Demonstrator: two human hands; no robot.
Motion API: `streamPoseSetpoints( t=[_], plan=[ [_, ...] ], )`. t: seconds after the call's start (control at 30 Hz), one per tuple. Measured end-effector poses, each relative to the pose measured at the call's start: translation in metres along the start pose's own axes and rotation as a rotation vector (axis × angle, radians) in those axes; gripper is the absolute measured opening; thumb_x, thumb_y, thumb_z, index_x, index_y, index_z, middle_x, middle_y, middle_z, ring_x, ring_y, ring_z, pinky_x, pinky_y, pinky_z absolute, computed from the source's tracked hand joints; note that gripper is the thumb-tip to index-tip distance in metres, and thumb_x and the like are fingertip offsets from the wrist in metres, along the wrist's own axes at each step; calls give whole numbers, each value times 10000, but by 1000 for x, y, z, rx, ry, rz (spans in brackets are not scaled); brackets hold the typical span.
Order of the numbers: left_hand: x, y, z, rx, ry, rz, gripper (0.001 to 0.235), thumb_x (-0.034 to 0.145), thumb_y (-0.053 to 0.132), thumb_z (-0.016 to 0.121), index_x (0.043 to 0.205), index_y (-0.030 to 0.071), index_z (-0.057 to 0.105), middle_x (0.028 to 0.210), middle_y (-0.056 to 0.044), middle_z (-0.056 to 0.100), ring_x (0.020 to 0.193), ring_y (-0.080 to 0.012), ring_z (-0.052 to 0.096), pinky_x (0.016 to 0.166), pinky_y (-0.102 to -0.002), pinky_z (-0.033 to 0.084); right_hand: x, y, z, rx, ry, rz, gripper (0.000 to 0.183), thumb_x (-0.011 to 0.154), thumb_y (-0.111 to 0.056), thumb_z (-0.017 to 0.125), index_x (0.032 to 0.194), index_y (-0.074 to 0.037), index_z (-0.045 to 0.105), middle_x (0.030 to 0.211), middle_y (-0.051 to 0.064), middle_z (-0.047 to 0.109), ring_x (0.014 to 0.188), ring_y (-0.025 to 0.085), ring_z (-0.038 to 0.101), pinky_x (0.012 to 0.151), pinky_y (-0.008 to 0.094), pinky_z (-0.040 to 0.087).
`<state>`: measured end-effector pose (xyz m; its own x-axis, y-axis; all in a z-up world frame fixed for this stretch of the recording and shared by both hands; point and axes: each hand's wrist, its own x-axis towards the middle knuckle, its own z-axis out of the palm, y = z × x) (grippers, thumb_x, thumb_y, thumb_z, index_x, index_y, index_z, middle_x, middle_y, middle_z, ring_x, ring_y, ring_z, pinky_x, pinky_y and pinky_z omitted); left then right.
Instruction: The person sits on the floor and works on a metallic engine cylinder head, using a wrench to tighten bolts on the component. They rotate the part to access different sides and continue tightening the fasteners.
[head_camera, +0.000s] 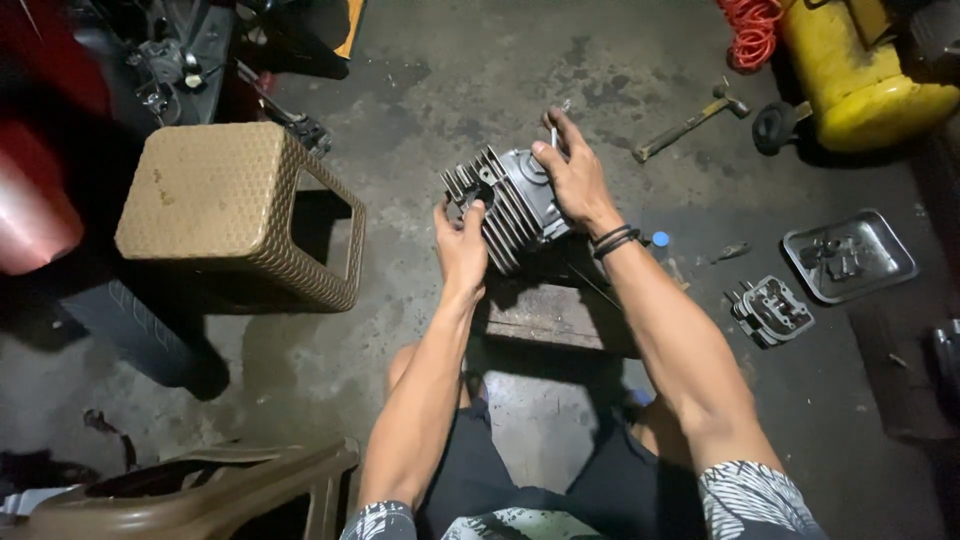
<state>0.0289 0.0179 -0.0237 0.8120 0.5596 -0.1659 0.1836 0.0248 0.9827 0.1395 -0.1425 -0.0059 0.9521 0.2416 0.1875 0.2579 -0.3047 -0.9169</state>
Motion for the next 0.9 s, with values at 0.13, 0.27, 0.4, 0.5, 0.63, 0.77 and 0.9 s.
streamPoseSetpoints(
  t=[0.13,0.27,0.4,0.5,0.63,0.77,0.9],
  plan=[
    [2,-4,2,6,5,11,733,923,426,667,1492,40,413,1121,-267,629,1052,-361,646,846,-455,510,-1,8,2,5,10,-51,779,989,-516,590,1576,-43,392,1544,215,511,1406,456,474,1155,555,421],
    [1,-22,10,7,-22,-67,764,910,448,682,1510,74,393,1036,-158,607,946,-275,645,786,-393,506,-9,15,-2,-2,-10,48,756,969,-496,601,1567,-72,416,1538,143,538,1396,428,491,1167,532,405],
    [-6,-28,13,47,-33,-80,770,880,509,707,1493,136,426,1016,-131,629,939,-282,675,773,-390,517,-14,17,-12,-57,-14,83,765,965,-531,587,1570,-96,415,1532,115,548,1385,400,511,1167,529,401],
    [-3,-31,14,33,-26,-66,795,869,526,722,1479,112,425,1043,-148,634,969,-291,662,806,-410,508,-15,22,-13,-63,-14,101,762,959,-550,602,1563,-117,438,1519,95,563,1372,398,522,1154,532,411],
    [-8,-19,9,5,-74,-57,807,884,518,719,1480,79,399,931,-116,605,867,-246,646,735,-357,506,-14,26,-10,-54,-34,121,782,965,-550,604,1566,-85,421,1532,115,547,1390,408,502,1164,531,397],
    [-5,-20,3,8,-125,-22,846,881,528,737,1473,43,376,907,-126,600,851,-249,620,725,-341,493,-14,25,-9,-79,-28,154,754,987,-587,575,1556,-108,445,1514,93,566,1383,377,519,1157,519,406],
    [-16,0,-3,122,-148,-16,954,859,536,741,1550,75,271,1022,-213,627,1015,-369,673,847,-448,525,-19,17,-13,-116,-15,171,748,992,-610,572,1548,-123,461,1501,94,581,1374,367,536,1150,520,413]
  ],
)
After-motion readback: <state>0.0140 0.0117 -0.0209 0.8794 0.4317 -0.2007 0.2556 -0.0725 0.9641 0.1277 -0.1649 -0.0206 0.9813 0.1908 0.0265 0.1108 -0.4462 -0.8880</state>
